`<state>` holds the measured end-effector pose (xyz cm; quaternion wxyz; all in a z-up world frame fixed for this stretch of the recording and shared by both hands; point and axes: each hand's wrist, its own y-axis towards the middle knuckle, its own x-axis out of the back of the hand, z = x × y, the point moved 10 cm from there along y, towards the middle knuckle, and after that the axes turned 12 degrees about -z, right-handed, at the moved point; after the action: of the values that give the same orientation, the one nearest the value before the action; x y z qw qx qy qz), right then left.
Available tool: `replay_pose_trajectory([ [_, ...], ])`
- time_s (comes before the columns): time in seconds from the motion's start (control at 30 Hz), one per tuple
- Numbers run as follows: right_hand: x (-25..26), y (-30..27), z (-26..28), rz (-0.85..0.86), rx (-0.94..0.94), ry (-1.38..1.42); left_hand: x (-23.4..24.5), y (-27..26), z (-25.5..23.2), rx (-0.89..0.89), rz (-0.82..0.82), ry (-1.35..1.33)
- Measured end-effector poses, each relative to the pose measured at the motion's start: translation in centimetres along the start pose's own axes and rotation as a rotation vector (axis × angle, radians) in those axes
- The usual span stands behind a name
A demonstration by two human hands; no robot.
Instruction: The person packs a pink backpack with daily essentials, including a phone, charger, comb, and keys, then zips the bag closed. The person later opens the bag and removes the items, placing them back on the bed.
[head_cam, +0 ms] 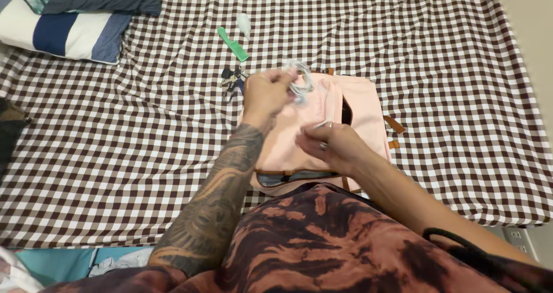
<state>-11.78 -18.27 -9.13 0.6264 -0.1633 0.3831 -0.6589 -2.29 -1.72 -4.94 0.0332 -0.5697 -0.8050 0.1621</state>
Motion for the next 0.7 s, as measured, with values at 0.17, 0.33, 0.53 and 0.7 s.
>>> replay_pose_trajectory([
  [0.17, -3.3, 0.1, 0.7, 0.042, -0.202, 0.721, -1.2, -2.7, -1.4, -0.033, 0.048, 0.1],
  [0.33, -2.6, 0.1, 3.2, 0.039, -0.216, 1.038, -1.0, -4.2, -3.1, -0.17, 0.009, 0.334],
  [0.53, -2.8, -0.8, 4.8, 0.12, -0.029, 0.469, -3.9, -3.6, -1.4, -0.079, 0.214, -0.064],
  [0.7, 1.6, -5.0, 11.8, -0.311, 0.548, -0.803, -3.3, -2.4, -0.6, -0.068, 0.275, -0.055],
])
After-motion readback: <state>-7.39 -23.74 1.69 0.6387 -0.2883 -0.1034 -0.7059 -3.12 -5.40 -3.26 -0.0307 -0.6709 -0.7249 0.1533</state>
